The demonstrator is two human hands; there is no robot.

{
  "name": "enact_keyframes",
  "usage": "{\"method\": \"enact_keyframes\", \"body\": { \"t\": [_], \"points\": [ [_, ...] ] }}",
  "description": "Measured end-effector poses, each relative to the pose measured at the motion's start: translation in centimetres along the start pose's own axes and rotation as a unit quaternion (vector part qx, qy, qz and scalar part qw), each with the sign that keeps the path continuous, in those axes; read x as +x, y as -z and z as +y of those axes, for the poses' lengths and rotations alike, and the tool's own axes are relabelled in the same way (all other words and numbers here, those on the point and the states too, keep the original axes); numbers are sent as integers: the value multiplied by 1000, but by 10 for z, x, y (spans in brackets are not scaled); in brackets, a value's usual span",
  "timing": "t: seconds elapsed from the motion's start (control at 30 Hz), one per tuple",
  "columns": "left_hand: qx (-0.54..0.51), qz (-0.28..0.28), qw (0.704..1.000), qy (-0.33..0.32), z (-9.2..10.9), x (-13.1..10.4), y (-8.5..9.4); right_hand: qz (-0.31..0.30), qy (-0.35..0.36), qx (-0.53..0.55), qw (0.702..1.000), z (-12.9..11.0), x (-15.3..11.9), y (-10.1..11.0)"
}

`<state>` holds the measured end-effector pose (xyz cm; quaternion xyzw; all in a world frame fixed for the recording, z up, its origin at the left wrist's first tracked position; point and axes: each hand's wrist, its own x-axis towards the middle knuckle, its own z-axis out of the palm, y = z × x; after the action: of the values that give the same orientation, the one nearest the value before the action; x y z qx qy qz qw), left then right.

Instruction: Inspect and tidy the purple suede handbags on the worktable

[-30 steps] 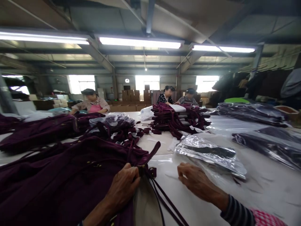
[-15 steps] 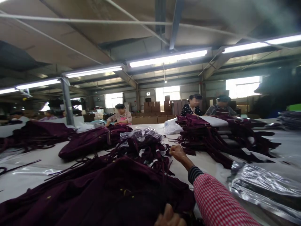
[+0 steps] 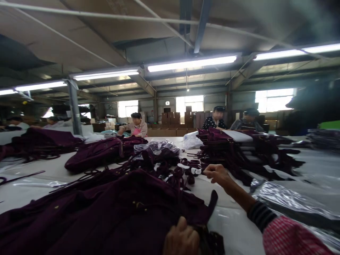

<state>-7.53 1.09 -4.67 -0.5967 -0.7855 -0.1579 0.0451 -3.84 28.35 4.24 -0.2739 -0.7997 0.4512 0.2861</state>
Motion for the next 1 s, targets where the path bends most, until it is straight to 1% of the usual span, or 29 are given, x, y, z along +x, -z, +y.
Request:
{"method": "enact_keyframes", "body": {
  "t": [0.07, 0.1, 0.17, 0.2, 0.27, 0.33, 0.4, 0.47, 0.53, 0.6, 0.67, 0.73, 0.8, 0.87, 1.0],
  "points": [
    [-2, -9, 1000, 3, 4, -1, 5, -9, -16, 15, 1000, 3, -48, 43],
    [-8, 0, 1000, -1, 6, -3, 9, -16, -29, 27, 999, 5, -76, 62],
    [-21, 28, 999, -13, 10, -8, 17, -31, -65, 59, 996, 8, -134, 95],
    [-24, 36, 999, -18, 11, -10, 21, -36, -87, 77, 993, 9, -163, 108],
    [-23, 37, 999, -26, 14, -13, 27, -39, -132, 93, 986, 12, -219, 127],
    [-18, 35, 999, -32, 15, -13, 32, -55, -174, 76, 980, 15, -266, 139],
    [-18, 32, 999, -34, 16, -12, 34, -73, -182, 34, 980, 19, -302, 149],
    [-19, 27, 999, -30, 16, -11, 36, -75, -155, -19, 985, 21, -324, 158],
    [-18, 23, 999, -27, 17, -11, 37, -66, -113, -84, 988, 20, -331, 163],
    [-14, 20, 999, -26, 18, -11, 39, -66, -74, -140, 985, 14, -326, 161],
    [-15, 19, 999, -25, 19, -12, 41, -64, -23, -176, 982, 6, -312, 151],
    [-21, 17, 999, -23, 21, -13, 44, -58, 32, -212, 975, -1, -294, 135],
    [-25, 17, 999, -24, 22, -14, 45, -64, 79, -261, 960, -7, -276, 119],
    [-23, 17, 999, -26, 22, -13, 45, -85, 108, -313, 940, -11, -262, 106],
    [-21, 14, 999, -19, 22, -12, 44, -124, 140, -418, 889, -15, -247, 93]
  ]
}}
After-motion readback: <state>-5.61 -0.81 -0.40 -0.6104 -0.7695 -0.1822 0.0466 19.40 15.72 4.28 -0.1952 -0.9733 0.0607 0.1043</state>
